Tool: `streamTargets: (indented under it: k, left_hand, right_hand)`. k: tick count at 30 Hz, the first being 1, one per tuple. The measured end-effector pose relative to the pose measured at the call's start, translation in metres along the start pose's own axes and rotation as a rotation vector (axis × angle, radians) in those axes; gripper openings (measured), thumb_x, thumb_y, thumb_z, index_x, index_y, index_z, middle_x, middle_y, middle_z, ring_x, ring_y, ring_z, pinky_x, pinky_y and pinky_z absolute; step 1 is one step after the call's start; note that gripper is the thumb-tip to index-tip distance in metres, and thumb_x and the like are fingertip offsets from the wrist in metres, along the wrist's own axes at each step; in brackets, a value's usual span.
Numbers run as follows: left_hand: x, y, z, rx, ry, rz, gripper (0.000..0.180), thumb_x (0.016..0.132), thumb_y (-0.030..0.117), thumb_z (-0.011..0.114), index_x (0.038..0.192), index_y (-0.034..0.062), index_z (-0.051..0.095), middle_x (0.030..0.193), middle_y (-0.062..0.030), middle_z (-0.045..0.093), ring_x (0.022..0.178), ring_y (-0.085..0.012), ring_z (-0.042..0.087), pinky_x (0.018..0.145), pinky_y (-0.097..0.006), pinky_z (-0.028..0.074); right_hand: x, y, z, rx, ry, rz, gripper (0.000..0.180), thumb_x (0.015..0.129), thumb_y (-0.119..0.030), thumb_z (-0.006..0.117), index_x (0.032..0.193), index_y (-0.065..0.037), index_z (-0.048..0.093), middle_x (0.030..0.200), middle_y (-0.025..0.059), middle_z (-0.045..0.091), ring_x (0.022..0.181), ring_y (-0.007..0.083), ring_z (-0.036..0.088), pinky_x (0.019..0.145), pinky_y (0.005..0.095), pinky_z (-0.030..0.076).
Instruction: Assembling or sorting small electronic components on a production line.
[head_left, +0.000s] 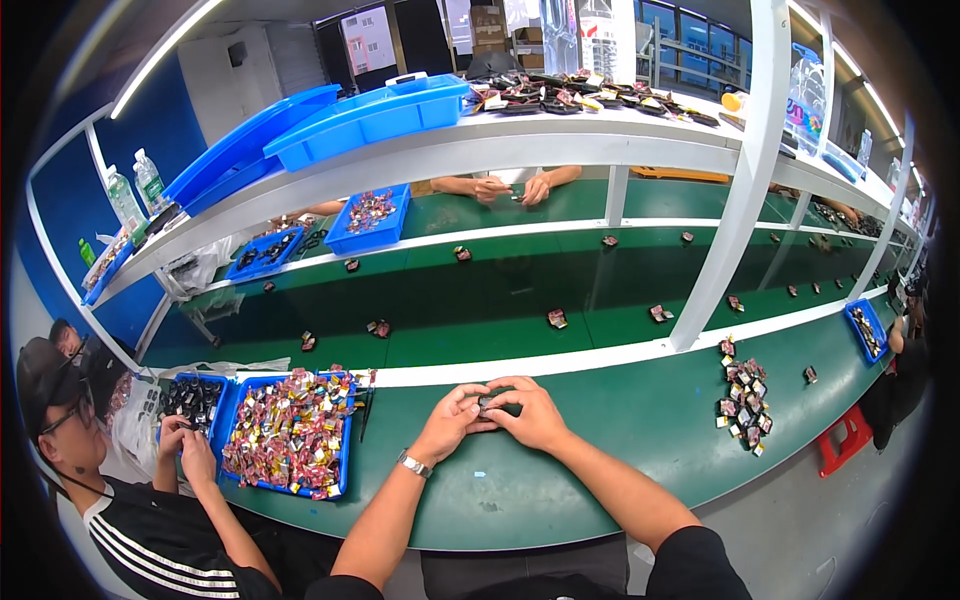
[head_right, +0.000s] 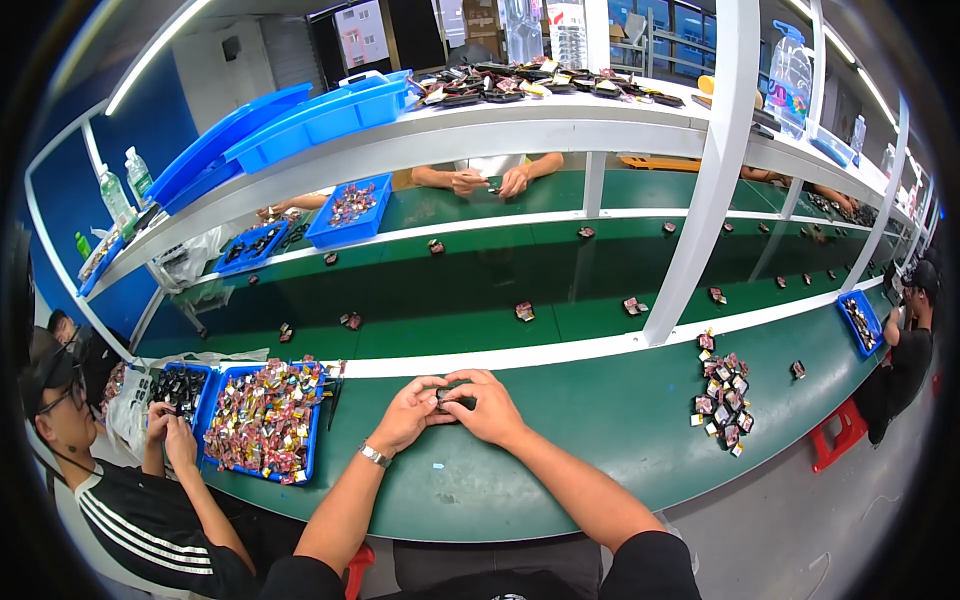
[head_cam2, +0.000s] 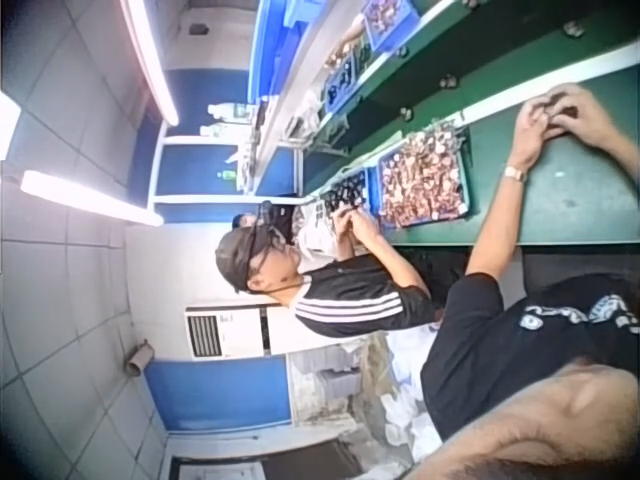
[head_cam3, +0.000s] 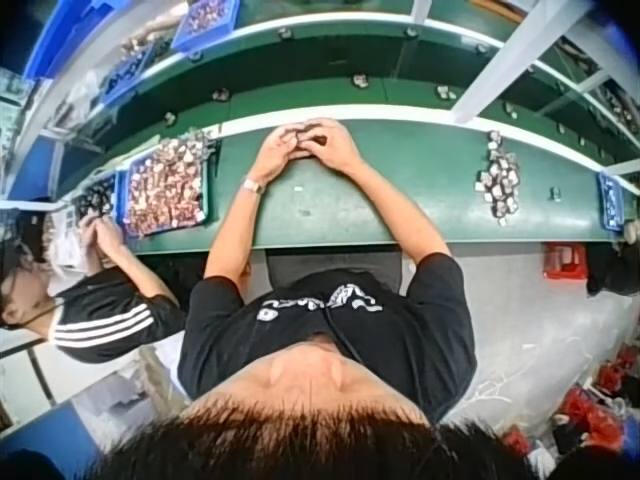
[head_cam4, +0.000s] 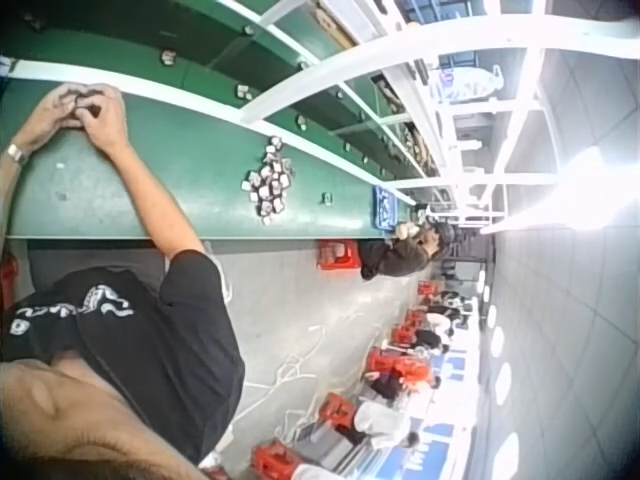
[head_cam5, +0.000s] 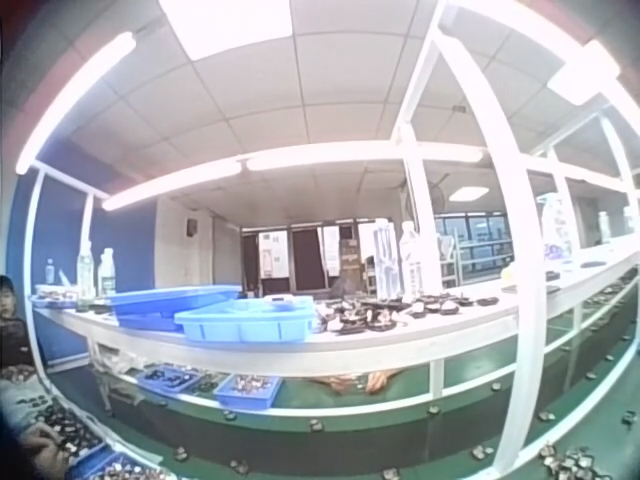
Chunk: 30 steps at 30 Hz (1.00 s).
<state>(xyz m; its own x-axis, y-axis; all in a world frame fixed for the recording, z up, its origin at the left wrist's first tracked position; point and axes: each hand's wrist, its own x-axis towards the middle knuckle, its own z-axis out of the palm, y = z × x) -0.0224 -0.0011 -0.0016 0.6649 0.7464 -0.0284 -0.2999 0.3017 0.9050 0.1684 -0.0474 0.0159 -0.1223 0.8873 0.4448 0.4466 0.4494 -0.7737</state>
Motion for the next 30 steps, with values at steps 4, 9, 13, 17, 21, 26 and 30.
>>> streamTargets:
  k: [4, 9, 13, 17, 21, 26, 30]
  left_hand:
    - [0.000, 0.000, 0.002, 0.015, 0.001, 0.009, 0.026, 0.102, 0.011, 0.045, 0.127, 0.0036, 0.047, 0.115, -0.0117, 0.060, 0.108, -0.0210, 0.062, 0.096, -0.038, 0.053]
    - [0.001, 0.000, 0.001, 0.024, 0.008, 0.017, 0.026, 0.102, 0.011, 0.045, 0.126, 0.0032, 0.047, 0.116, -0.0122, 0.060, 0.109, -0.0214, 0.061, 0.097, -0.039, 0.053]
    - [0.000, 0.002, 0.002, 0.004, 0.031, 0.006, 0.026, 0.100, 0.013, 0.050, 0.125, 0.0038, 0.048, 0.116, -0.0130, 0.062, 0.107, -0.0207, 0.062, 0.096, -0.040, 0.053]
    - [0.001, 0.002, 0.004, 0.006, 0.037, 0.008, 0.025, 0.101, 0.013, 0.050, 0.124, 0.0038, 0.049, 0.115, -0.0130, 0.062, 0.107, -0.0206, 0.062, 0.096, -0.040, 0.053]
    - [0.000, 0.001, 0.003, -0.010, 0.036, 0.005, 0.025, 0.100, 0.013, 0.051, 0.123, 0.0036, 0.049, 0.114, -0.0130, 0.063, 0.106, -0.0205, 0.063, 0.096, -0.040, 0.053]
    - [0.000, -0.001, 0.004, -0.021, 0.025, 0.044, 0.025, 0.099, 0.012, 0.054, 0.122, 0.0041, 0.049, 0.115, -0.0135, 0.063, 0.107, -0.0208, 0.062, 0.095, -0.039, 0.054]
    - [0.000, -0.001, 0.002, -0.030, 0.019, 0.041, 0.025, 0.098, 0.013, 0.055, 0.121, 0.0044, 0.049, 0.115, -0.0135, 0.062, 0.108, -0.0211, 0.062, 0.095, -0.040, 0.054]
  right_hand:
    - [-0.003, 0.002, 0.010, -0.065, 0.076, 0.010, 0.013, 0.078, -0.011, 0.074, 0.090, -0.010, 0.075, 0.114, 0.0060, 0.066, 0.112, 0.0272, 0.058, 0.096, 0.0379, 0.047]
    - [-0.003, 0.004, 0.013, -0.011, 0.088, 0.004, 0.013, 0.078, -0.010, 0.073, 0.091, -0.010, 0.075, 0.112, 0.0057, 0.067, 0.111, 0.0266, 0.059, 0.095, 0.0374, 0.048]
    - [-0.005, 0.004, 0.016, 0.000, 0.096, 0.045, 0.014, 0.078, -0.010, 0.072, 0.092, -0.010, 0.075, 0.113, 0.0055, 0.066, 0.111, 0.0271, 0.058, 0.094, 0.0375, 0.048]
    - [-0.005, 0.005, 0.015, 0.020, 0.072, 0.064, 0.015, 0.080, -0.011, 0.071, 0.093, -0.010, 0.075, 0.113, 0.0051, 0.066, 0.112, 0.0279, 0.057, 0.094, 0.0377, 0.048]
    - [-0.005, 0.008, 0.017, 0.007, 0.086, 0.059, 0.016, 0.080, -0.010, 0.071, 0.095, -0.011, 0.075, 0.116, 0.0048, 0.066, 0.112, 0.0279, 0.057, 0.095, 0.0376, 0.048]
    - [-0.006, 0.009, 0.019, 0.091, 0.078, 0.116, 0.019, 0.081, -0.010, 0.070, 0.099, -0.011, 0.075, 0.121, 0.0047, 0.065, 0.115, 0.0273, 0.056, 0.097, 0.0370, 0.047]
    - [-0.006, 0.011, 0.021, 0.151, 0.074, 0.152, 0.021, 0.080, -0.007, 0.071, 0.100, -0.011, 0.076, 0.123, 0.0057, 0.065, 0.118, 0.0251, 0.056, 0.100, 0.0367, 0.045]
